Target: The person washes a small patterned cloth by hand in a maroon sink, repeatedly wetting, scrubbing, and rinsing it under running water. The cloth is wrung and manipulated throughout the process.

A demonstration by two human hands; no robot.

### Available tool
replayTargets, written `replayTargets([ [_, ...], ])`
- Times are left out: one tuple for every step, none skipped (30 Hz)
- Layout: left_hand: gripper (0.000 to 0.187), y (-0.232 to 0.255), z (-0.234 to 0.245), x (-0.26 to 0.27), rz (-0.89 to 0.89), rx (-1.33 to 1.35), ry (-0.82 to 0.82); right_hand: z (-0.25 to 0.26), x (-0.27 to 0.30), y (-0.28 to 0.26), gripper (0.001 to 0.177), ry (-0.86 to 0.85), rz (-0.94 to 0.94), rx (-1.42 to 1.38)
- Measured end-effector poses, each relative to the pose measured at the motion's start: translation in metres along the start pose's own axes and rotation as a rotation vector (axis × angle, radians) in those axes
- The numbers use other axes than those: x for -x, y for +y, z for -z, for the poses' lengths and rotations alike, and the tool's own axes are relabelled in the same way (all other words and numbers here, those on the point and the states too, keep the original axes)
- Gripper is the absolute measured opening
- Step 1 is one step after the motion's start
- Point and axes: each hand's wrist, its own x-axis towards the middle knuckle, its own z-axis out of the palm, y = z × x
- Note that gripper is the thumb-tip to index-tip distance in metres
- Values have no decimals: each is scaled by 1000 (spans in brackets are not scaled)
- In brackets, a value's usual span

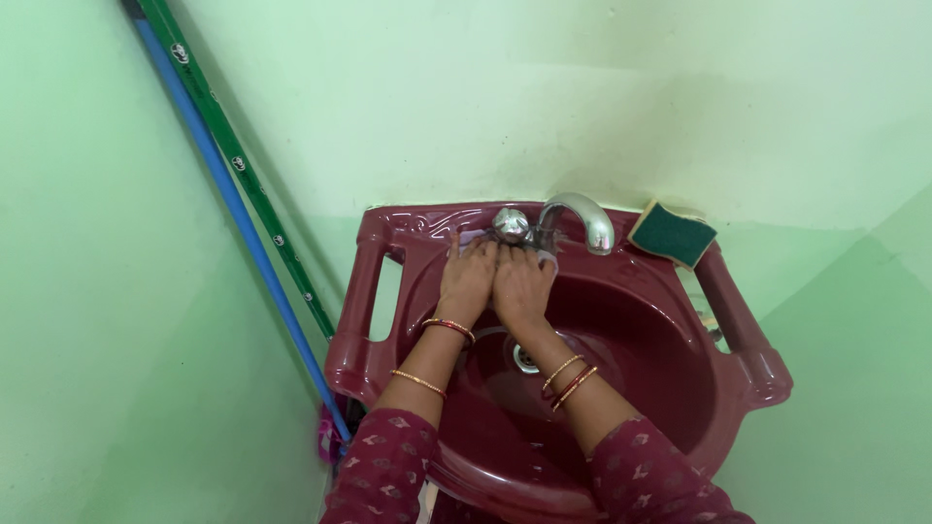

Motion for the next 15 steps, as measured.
replayTargets([
  [37,1,-1,2,14,18,28,1,2,0,28,-13,8,-24],
  [38,1,-1,3,32,33,60,3,1,-1,30,-21,20,-50],
  [40,1,0,4,50,48,93,5,0,-2,33,-29,33,-75],
  [41,1,1,5,78,26,66,7,0,-2,35,-29,68,-95],
  [43,3,2,7,105,3,39,8,0,0,38,-28,103,-116],
  [45,5,4,8,131,-17,12,8,0,3,41,-28,137,-134],
  [46,7,7,9,152,-52,2,8,-2,5,42,-47,150,-168],
  [47,9,9,12,173,-85,-10,5,-2,7,42,-69,163,-202],
  [48,11,10,14,194,-119,-22,3,-2,9,42,-90,175,-236],
  [47,13,12,15,214,-115,-31,1,-3,10,43,-114,178,-253],
  [45,15,14,15,234,-112,-39,-1,-4,11,45,-138,182,-271],
  [44,16,15,15,255,-106,-46,-2,-5,13,46,-162,186,-286],
  [45,17,16,16,269,-142,-47,-2,-4,13,46,-170,196,-293],
  [46,19,18,16,285,-174,-47,-2,-3,13,46,-180,208,-298],
  [47,21,20,16,301,-207,-48,0,-2,14,46,-190,219,-303],
])
